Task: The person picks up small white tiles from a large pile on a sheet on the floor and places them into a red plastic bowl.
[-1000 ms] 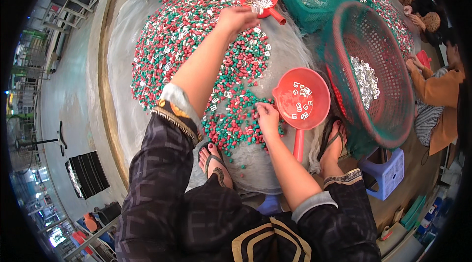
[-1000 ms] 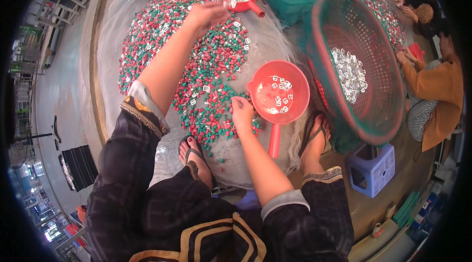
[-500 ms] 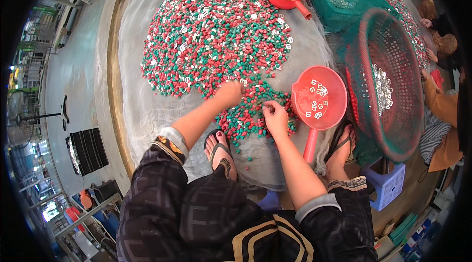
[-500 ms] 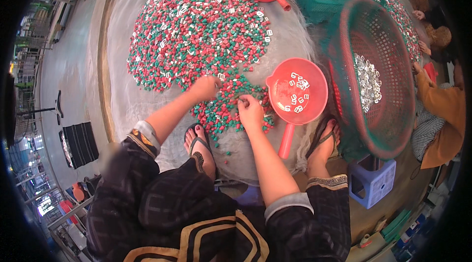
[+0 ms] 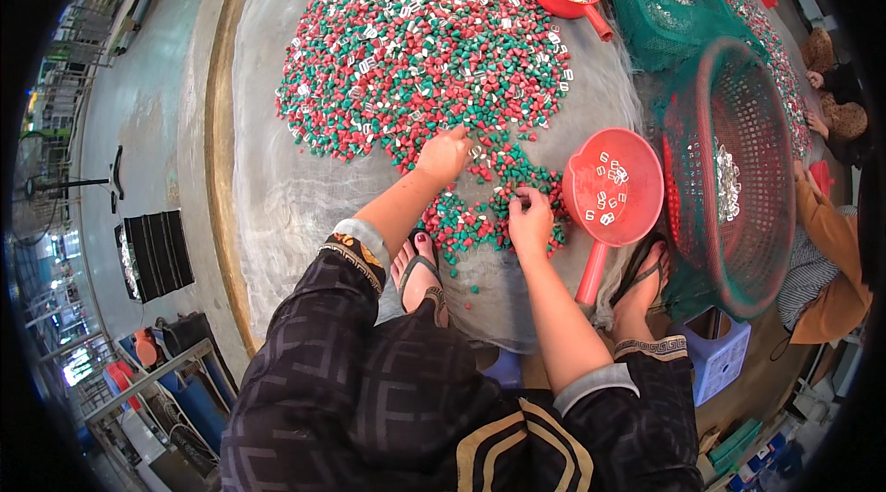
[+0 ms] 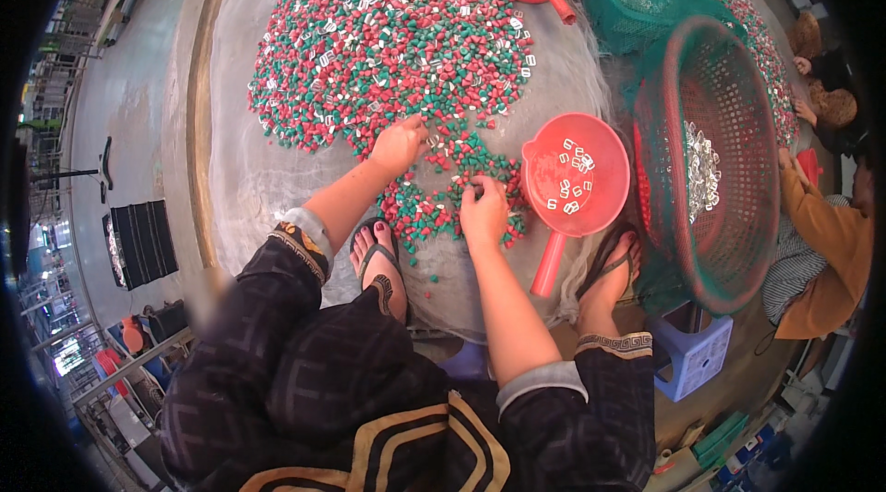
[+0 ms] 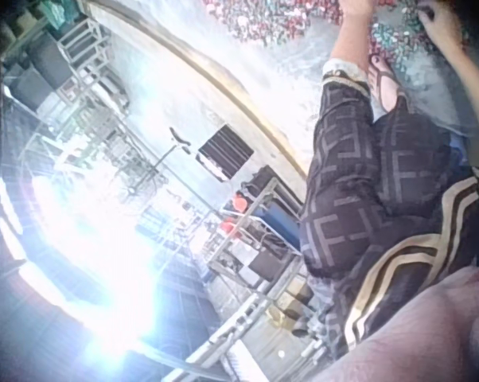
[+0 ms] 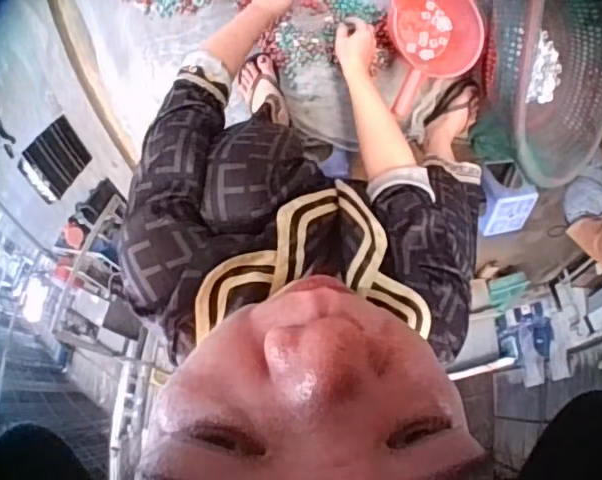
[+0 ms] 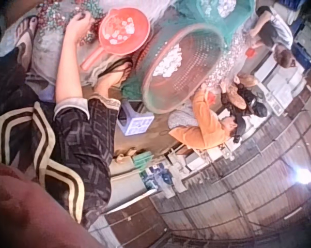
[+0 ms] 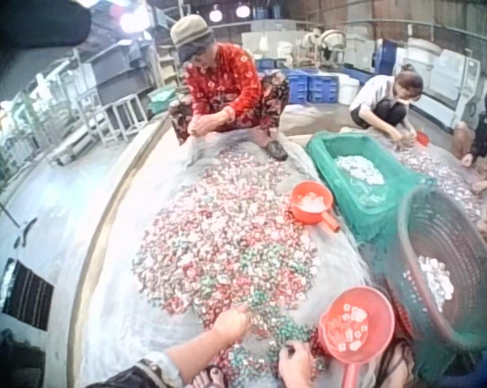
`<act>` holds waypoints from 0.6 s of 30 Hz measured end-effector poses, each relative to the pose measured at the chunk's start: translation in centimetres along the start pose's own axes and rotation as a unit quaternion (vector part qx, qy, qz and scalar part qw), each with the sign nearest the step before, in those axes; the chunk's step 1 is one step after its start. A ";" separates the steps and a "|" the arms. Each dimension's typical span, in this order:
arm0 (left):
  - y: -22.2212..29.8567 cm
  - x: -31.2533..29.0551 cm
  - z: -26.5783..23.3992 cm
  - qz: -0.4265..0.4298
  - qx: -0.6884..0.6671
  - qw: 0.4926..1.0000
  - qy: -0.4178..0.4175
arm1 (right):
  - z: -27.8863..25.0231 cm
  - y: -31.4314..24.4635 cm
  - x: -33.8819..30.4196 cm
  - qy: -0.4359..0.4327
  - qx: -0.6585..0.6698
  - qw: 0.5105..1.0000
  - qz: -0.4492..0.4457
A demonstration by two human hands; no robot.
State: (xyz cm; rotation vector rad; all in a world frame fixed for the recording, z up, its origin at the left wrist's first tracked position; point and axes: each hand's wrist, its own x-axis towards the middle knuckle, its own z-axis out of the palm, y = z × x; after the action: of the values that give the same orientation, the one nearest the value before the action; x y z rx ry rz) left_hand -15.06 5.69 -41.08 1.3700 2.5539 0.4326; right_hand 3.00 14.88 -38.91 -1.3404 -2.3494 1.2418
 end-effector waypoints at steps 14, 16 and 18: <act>3.8 -5.7 -1.4 0.038 -0.283 0.958 0.017 | 0.0 -0.2 0.2 -0.265 0.435 0.811 0.288; 2.2 -5.7 -0.7 -0.069 -0.272 0.958 0.060 | -0.1 1.0 0.5 -0.287 0.399 0.829 0.267; -1.0 -5.4 0.3 -0.116 -0.156 0.976 0.100 | -0.3 0.8 0.3 -0.275 0.411 0.826 0.272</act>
State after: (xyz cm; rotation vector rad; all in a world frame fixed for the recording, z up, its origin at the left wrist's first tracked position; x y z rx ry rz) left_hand -12.74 0.72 -41.49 0.9486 2.6138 0.9218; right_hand 3.48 15.47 -39.41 -1.4429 -1.2537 2.6852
